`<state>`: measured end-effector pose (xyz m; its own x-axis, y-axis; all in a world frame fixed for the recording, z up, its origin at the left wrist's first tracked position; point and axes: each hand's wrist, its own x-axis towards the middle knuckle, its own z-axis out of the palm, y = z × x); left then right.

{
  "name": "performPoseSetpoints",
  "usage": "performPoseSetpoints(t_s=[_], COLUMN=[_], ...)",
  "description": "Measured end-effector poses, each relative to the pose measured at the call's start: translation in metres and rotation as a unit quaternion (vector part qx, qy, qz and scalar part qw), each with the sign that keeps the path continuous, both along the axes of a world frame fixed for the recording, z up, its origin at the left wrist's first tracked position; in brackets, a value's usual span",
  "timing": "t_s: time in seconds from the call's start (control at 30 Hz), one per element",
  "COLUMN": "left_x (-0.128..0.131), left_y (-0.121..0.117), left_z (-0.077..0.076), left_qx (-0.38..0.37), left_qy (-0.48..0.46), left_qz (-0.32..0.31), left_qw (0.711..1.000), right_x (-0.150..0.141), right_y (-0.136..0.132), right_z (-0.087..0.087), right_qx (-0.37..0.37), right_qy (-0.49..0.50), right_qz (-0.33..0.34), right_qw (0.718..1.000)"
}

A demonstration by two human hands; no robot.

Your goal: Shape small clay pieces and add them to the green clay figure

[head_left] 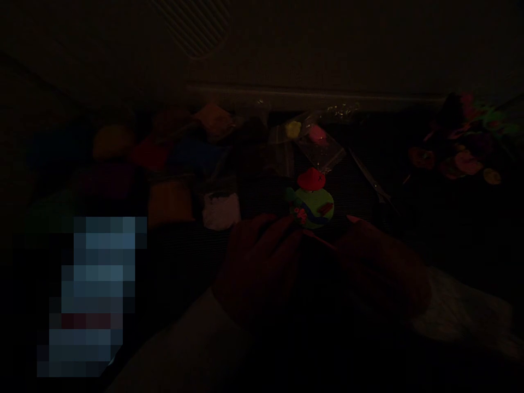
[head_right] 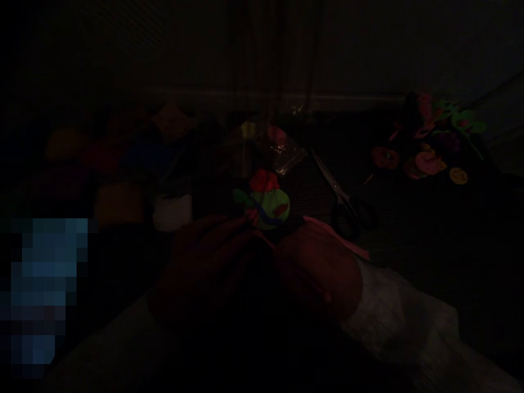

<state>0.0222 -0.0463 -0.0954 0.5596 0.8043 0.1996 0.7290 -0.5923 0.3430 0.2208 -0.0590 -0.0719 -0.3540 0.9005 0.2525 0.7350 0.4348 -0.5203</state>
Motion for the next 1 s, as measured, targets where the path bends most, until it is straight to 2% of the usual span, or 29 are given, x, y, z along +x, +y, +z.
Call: performPoseSetpoints(t_s=[0.13, 0.37, 0.73, 1.0], left_x=[0.0, 0.0001, -0.0001, 0.0], left_y=[-0.0003, -0.0004, -0.0006, -0.0007], left_z=[0.0002, 0.001, -0.0007, -0.0004], left_qx=[0.004, 0.002, 0.008, 0.009], left_qy=[-0.006, -0.01, -0.013, -0.017], left_qz=[0.002, -0.001, -0.003, -0.002], left_qw=[1.0, 1.0, 1.0, 1.0], right_x=[-0.0007, -0.0039, -0.0039, -0.0007], right_y=[0.0011, 0.0059, 0.0054, 0.0034], right_z=[0.0013, 0.0005, 0.0022, -0.0011], right_qx=[-0.002, 0.025, -0.011, -0.026], right_qy=[-0.035, -0.023, -0.019, -0.014], right_qz=[0.052, 0.045, 0.056, 0.037], right_qw=[0.998, 0.998, 0.998, 0.999])
